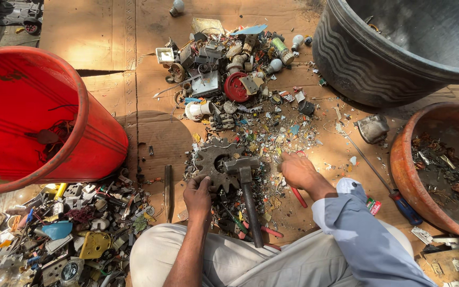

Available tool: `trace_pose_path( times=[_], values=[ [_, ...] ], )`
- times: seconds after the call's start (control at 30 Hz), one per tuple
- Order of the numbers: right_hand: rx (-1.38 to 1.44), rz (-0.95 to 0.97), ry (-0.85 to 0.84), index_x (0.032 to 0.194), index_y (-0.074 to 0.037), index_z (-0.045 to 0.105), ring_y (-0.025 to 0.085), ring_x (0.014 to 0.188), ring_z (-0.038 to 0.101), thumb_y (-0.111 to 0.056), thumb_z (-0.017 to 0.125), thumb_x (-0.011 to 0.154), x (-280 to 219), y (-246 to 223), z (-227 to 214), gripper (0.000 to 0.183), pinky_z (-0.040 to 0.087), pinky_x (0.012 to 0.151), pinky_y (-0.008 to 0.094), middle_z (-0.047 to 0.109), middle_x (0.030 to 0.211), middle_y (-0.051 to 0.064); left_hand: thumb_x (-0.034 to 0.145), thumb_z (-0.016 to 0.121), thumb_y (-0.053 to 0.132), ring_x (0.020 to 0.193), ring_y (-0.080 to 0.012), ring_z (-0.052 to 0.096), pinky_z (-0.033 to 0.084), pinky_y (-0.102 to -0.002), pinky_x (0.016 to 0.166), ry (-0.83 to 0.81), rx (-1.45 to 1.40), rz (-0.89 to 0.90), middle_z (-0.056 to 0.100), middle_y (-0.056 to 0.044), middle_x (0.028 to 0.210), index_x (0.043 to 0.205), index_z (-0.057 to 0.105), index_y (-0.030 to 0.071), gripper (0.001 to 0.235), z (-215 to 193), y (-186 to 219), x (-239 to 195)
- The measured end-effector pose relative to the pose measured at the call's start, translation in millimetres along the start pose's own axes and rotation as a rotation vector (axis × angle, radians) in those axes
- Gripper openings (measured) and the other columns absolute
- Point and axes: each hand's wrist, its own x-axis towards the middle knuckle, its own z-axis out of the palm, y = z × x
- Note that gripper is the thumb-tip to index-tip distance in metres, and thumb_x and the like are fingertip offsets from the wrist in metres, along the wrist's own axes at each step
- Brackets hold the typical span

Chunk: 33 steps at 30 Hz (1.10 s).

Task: The person sits on a cardboard sheet and uses a hammer to repeatedly strike a metal gear-like component, breaking it apart. They also use pliers to pull and separate pieces of the metal object. The person discards broken fragments into a nearby black basin.

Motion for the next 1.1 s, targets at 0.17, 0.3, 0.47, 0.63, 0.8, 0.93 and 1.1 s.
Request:
trace_pose_path(
  times=[0.17, 0.3, 0.47, 0.63, 0.8, 0.93, 1.1],
  values=[
    [0.214, 0.252, 0.098, 0.111, -0.006, 0.072, 0.037, 0.109, 0.066, -0.021, 0.066, 0.087, 12.1, 8.3, 2.8, 0.029, 0.055, 0.094, 0.049, 0.065, 0.116, 0.019, 0.094, 0.066, 0.014, 0.071, -0.0119, 0.068, 0.055, -0.027, 0.06, -0.007, 0.031, -0.025, 0.07, -0.006, 0.085, 0.108, 0.068, 0.001, 0.019, 1.8, 8.1, -7.1],
    [0.153, 0.465, 0.051, 0.126, 0.004, 0.057, 0.038, 0.113, 0.067, -0.034, 0.08, 0.078, 14.5, -3.2, 5.6, 0.065, 0.058, 0.092, 0.05, 0.063, 0.123, 0.023, 0.094, 0.066, 0.014, 0.071, -0.0116, 0.067, 0.055, -0.027, 0.059, -0.005, 0.043, -0.041, 0.069, -0.006, 0.084, 0.107, 0.068, 0.0, 0.019, 2.4, 11.3, -7.9],
    [0.215, 0.526, -0.01, 0.125, 0.003, 0.06, 0.041, 0.113, 0.067, -0.033, 0.081, 0.076, 15.2, -2.6, 2.2, 0.064, 0.057, 0.093, 0.048, 0.06, 0.129, 0.026, 0.094, 0.066, 0.014, 0.07, -0.0126, 0.066, 0.054, -0.027, 0.059, -0.006, 0.027, -0.047, 0.07, -0.006, 0.083, 0.106, 0.069, 0.0, 0.018, 2.9, 6.0, -4.5],
    [0.287, 0.676, -0.043, 0.122, -0.005, 0.069, 0.038, 0.119, 0.069, -0.027, 0.065, 0.086, 15.4, 32.5, 7.7, 0.043, 0.055, 0.1, 0.046, 0.072, 0.126, 0.022, 0.094, 0.066, 0.014, 0.07, -0.0124, 0.068, 0.055, -0.027, 0.059, 0.003, 0.05, -0.039, 0.072, -0.006, 0.085, 0.105, 0.07, 0.001, 0.018, 2.2, 2.5, -2.5],
    [0.209, 0.683, 0.057, 0.124, -0.006, 0.068, 0.038, 0.119, 0.067, -0.023, 0.063, 0.089, 18.5, 54.9, 10.4, 0.04, 0.054, 0.099, 0.047, 0.065, 0.133, 0.021, 0.094, 0.067, 0.015, 0.07, -0.0125, 0.067, 0.055, -0.027, 0.06, -0.006, 0.042, -0.026, 0.071, -0.006, 0.084, 0.106, 0.07, 0.001, 0.018, 2.2, -0.3, -0.7],
    [0.176, 0.19, 0.293, 0.143, -0.01, 0.055, 0.04, 0.132, 0.054, -0.006, 0.057, 0.083, 30.2, 36.2, 21.6, 0.06, 0.047, 0.11, 0.047, 0.053, 0.143, 0.023, 0.094, 0.067, 0.014, 0.069, -0.0124, 0.066, 0.054, -0.027, 0.06, -0.01, 0.04, -0.042, 0.071, -0.006, 0.083, 0.105, 0.07, 0.0, 0.018, 1.1, -0.9, -2.6],
    [-0.083, -0.109, 0.24, 0.152, -0.011, 0.042, 0.052, 0.147, 0.028, -0.003, 0.054, 0.09, 20.9, -22.6, 38.1, 0.064, 0.029, 0.113, 0.068, 0.021, 0.16, 0.032, 0.094, 0.066, 0.014, 0.068, -0.0127, 0.065, 0.053, -0.028, 0.059, -0.004, 0.048, -0.049, 0.07, -0.006, 0.081, 0.104, 0.07, 0.0, 0.018, 2.7, 5.5, -5.6]
  ],
)
